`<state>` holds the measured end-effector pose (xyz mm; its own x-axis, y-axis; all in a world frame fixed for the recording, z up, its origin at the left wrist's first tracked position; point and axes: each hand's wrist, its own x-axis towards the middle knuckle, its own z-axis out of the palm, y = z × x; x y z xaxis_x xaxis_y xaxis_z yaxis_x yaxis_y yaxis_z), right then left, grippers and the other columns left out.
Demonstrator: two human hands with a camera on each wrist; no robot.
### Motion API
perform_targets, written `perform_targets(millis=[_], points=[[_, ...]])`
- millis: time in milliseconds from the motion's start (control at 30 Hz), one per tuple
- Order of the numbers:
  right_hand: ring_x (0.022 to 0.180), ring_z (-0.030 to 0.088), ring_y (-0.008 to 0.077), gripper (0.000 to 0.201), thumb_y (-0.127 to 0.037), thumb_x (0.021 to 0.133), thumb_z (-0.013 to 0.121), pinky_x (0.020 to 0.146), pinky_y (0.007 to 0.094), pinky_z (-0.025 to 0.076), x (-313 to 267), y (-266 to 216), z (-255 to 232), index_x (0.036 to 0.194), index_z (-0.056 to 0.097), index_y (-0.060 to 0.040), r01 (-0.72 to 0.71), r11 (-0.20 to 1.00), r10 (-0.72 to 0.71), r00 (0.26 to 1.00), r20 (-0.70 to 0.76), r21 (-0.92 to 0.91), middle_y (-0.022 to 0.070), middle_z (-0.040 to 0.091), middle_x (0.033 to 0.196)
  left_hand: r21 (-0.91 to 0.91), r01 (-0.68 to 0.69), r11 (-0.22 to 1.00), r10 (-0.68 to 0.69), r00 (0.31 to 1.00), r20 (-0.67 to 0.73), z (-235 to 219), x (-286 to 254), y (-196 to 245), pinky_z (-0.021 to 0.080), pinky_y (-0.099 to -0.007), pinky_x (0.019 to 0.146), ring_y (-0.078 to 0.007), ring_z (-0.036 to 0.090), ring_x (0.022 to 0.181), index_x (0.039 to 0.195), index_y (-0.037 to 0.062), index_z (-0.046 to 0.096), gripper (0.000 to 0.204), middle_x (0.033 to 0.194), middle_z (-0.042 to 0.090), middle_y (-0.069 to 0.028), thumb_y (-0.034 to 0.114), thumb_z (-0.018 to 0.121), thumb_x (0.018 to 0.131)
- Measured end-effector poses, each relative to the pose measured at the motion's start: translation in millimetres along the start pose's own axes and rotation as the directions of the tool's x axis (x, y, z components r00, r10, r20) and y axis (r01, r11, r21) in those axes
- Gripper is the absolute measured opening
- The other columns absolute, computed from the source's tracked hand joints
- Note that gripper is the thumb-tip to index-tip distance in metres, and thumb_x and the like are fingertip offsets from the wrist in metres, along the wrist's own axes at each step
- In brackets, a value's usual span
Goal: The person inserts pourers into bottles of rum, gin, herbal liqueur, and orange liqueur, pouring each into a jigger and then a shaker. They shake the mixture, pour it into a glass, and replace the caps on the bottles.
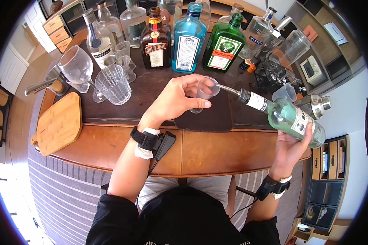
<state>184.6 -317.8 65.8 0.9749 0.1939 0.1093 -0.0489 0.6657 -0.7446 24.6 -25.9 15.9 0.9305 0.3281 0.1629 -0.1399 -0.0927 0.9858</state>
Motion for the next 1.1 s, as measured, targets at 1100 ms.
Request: perform_targets(millis=[1100], points=[[0.132, 0.057, 0.0315, 0.062, -0.033, 0.099, 0.068, 0.113, 0.0522, 0.045, 0.1, -3.2, 3.6, 0.146, 0.044, -0.0004, 0.032, 0.999, -0.032, 0.999, 0.0, -0.027, 0.0195, 0.059, 0.142, -0.038, -0.021, 0.999, 0.021, 1.0, -0.013, 1.5, -0.6, -1.4, 0.053, -0.0235, 0.075, -0.0036, 0.062, 0.085, 0.126, 0.0035, 0.068, 0.048, 0.106, 0.072, -0.002, 0.002, 0.085, 0.081]])
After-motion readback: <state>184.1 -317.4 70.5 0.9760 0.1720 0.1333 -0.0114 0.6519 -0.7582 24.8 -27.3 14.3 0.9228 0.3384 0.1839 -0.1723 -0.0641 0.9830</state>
